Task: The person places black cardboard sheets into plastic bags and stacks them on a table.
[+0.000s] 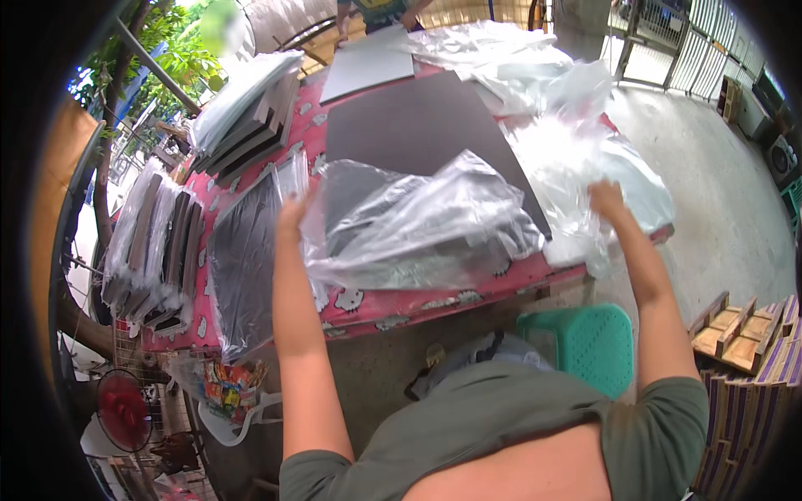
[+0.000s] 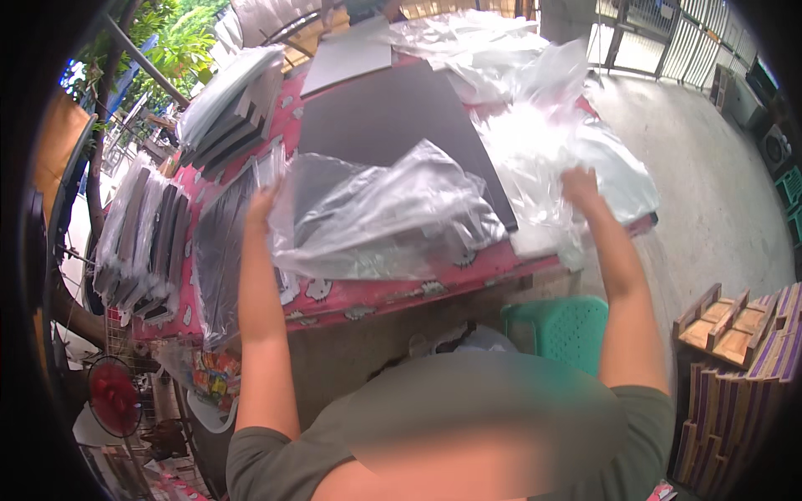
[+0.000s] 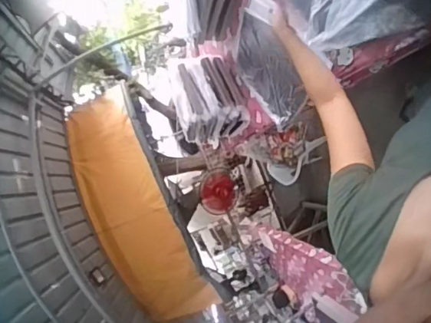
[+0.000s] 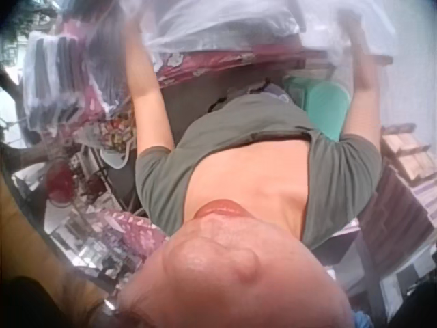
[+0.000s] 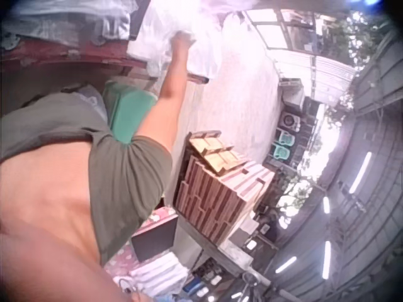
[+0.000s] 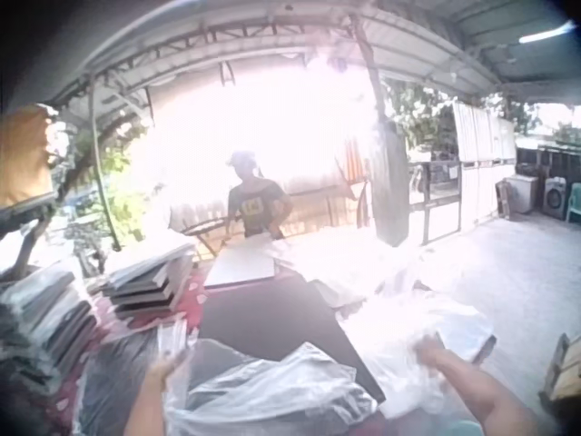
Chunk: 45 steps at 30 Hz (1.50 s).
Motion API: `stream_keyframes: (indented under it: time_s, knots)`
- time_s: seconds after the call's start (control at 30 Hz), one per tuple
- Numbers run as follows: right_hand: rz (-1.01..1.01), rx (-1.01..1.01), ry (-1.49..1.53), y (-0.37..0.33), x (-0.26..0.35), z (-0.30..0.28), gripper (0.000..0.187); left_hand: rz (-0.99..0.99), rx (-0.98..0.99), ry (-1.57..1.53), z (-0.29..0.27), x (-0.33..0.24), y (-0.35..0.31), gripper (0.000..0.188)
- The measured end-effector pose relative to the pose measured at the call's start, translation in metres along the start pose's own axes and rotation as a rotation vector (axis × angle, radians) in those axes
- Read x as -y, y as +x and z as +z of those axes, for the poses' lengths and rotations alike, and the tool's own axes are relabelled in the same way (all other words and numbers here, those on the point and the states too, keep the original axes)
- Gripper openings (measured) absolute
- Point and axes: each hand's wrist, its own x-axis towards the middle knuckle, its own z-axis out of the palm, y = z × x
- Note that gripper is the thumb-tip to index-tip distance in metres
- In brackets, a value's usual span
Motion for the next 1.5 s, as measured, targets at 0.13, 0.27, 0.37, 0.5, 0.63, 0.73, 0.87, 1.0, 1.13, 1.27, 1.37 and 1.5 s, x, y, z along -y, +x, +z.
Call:
stream_keyframes:
  time_s: [0.13, 0.27, 0.37, 0.5, 0.63, 0.73, 0.87, 1.0, 1.13, 1.27, 1.37, 1.5]
  knots:
    - [-0.251, 0.089, -0.287, -0.084, 0.063, -0.105, 0.067, 0.324, -0.038, 0.297, 0.025, 0.004, -0.014, 0.084]
    - [-0.436, -0.382, 0.203, -0.103, 0.126, -0.195, 0.062, 0.475, 0.205, -0.413, 0.030, -0.015, -0.035, 0.062]
    - [-0.841, -0.594, 0.781, -0.092, 0.228, -0.228, 0.049, 0.680, 0.148, 0.267, 0.046, -0.036, -0.075, 0.051]
    - [-0.947, -0.387, 0.750, -0.044, 0.329, -0.204, 0.052, 0.581, 0.231, 0.067, 0.026, -0.047, -0.076, 0.032]
    - [-0.917, -0.134, 1.161, -0.035, 0.363, -0.210, 0.031, 0.557, 0.218, -0.725, -0.013, -0.076, -0.100, 0.017]
    - [-0.732, -0.141, 1.444, -0.064, 0.378, -0.226, 0.021, 0.437, 0.096, -1.004, -0.042, -0.073, -0.106, 0.013]
    - [-0.696, -0.366, 1.438, -0.099, 0.380, -0.243, 0.019, 0.264, -0.052, -1.299, -0.044, -0.084, -0.112, 0.014]
    - [-0.660, -0.776, 1.507, -0.104, 0.369, -0.248, 0.020, 0.523, 0.279, -1.257, -0.034, -0.063, -0.115, 0.010]
    - [-0.932, -0.787, 1.607, -0.104, 0.301, -0.260, 0.017, 0.367, 0.804, -0.610, -0.003, -0.087, -0.191, 0.022]
    - [-0.795, 0.262, 1.049, -0.170, 0.281, -0.240, 0.008, 0.506, 0.512, -0.852, -0.044, -0.089, -0.153, 0.034]
    - [-1.448, 0.205, 1.016, -0.171, 0.245, -0.227, 0.009, 0.332, 0.836, -1.043, -0.066, -0.072, -0.132, 0.036]
    - [-1.306, 0.484, 1.185, -0.175, 0.224, -0.190, 0.038, 0.404, 1.058, -0.681, -0.068, -0.053, -0.148, 0.014]
